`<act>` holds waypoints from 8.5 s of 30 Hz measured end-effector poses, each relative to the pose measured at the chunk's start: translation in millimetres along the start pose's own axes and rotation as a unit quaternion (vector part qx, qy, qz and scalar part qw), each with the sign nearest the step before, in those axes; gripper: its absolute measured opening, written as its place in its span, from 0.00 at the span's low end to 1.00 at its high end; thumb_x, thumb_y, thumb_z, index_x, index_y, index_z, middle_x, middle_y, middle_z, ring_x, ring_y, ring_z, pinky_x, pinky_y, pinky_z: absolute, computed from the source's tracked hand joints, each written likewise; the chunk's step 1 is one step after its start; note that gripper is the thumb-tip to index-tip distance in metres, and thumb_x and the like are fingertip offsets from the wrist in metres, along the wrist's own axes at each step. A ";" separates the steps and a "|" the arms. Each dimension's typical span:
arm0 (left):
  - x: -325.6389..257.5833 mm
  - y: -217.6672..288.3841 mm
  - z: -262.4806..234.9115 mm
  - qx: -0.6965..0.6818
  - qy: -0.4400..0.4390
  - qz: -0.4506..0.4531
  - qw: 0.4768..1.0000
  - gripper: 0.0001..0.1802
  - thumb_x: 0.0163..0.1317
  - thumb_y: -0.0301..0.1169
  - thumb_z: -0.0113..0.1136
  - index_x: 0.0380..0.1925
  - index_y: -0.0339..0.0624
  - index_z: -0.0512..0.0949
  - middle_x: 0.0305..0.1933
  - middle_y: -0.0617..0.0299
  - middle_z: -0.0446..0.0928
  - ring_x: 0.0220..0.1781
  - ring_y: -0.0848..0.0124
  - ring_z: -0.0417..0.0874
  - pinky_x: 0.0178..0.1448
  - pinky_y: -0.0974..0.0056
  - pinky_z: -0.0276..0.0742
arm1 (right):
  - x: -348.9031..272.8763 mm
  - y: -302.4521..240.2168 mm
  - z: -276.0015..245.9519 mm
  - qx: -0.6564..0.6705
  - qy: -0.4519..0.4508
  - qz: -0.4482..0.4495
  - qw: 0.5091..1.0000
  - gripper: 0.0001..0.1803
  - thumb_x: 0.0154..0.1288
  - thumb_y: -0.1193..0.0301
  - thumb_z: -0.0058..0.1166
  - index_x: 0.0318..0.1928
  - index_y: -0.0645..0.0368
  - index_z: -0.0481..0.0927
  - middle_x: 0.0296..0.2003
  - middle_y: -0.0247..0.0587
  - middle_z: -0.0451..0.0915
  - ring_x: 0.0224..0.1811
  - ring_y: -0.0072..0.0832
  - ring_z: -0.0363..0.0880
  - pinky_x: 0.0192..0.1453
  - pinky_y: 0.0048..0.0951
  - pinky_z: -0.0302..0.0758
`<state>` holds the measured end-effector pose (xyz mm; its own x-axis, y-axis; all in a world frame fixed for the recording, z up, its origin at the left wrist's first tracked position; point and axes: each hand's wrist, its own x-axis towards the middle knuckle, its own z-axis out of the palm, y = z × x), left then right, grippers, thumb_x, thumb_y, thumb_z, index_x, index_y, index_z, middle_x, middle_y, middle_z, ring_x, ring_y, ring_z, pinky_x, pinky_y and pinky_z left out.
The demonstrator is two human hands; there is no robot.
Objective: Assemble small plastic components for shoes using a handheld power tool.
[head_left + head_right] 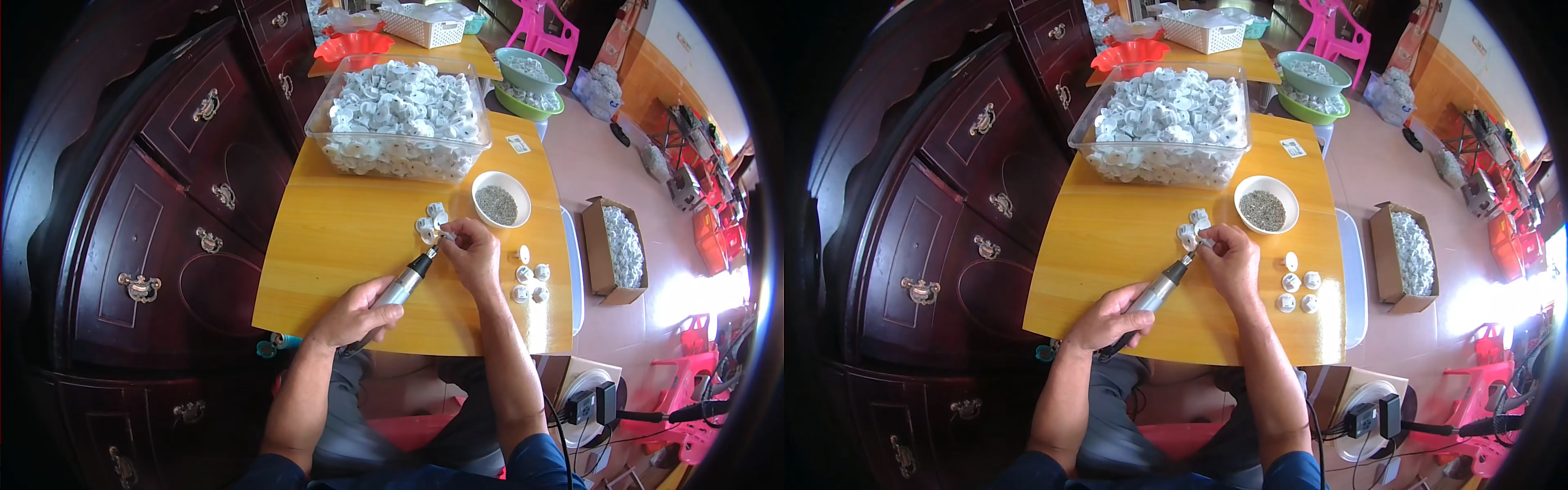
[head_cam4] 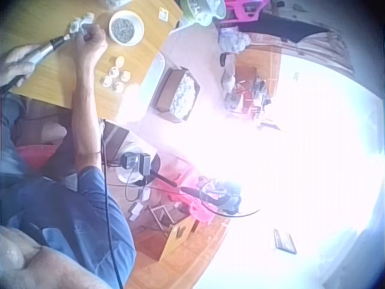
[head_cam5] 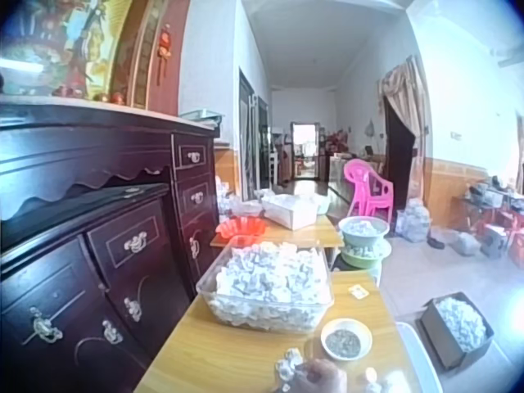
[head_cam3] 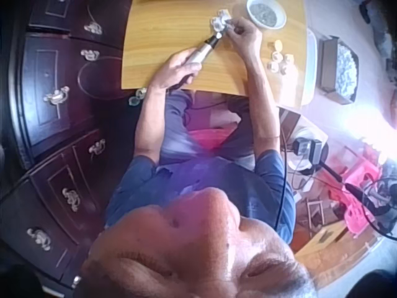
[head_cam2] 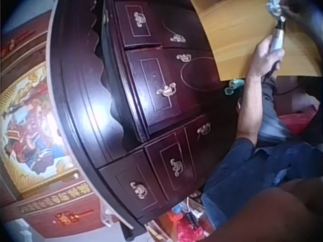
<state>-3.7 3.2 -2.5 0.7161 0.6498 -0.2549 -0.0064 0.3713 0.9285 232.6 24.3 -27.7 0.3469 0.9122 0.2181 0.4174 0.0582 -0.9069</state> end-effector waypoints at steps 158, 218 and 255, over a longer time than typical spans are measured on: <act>-5.6 7.8 -7.9 0.014 -0.039 0.065 0.997 0.31 0.65 0.40 0.66 0.61 0.33 0.68 0.32 0.70 0.69 0.26 0.84 0.70 0.29 0.77 0.70 | -0.9 -5.3 -10.7 0.173 -0.061 0.086 0.979 0.07 0.70 0.75 0.51 0.46 0.58 0.73 0.45 0.37 0.82 0.40 0.19 0.78 0.46 0.23 0.75; 0.4 0.8 -0.6 -0.006 -0.034 0.029 0.999 0.31 0.70 0.38 0.59 0.67 0.34 0.65 0.29 0.67 0.71 0.25 0.81 0.71 0.29 0.74 0.72 | -10.9 -0.7 -6.9 0.217 -0.036 0.057 0.974 0.08 0.62 0.81 0.62 0.42 0.63 0.83 0.35 0.29 0.85 0.34 0.10 0.77 0.40 0.16 0.74; 2.6 3.3 -4.9 -0.010 -0.020 0.052 0.998 0.19 0.66 0.34 0.62 0.52 0.38 0.72 0.29 0.70 0.70 0.22 0.84 0.69 0.27 0.76 0.67 | 100.5 -1.8 -55.8 -0.490 -0.116 0.033 0.863 0.10 0.55 0.65 0.59 0.35 0.52 0.87 0.36 0.48 0.85 0.41 0.46 0.84 0.46 0.45 0.80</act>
<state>-5.3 9.4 -1.4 0.7381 0.6589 -0.1452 -0.0963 0.3159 0.9439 313.6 93.3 16.1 0.2660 0.9640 -0.0035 0.9530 -0.2636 -0.1491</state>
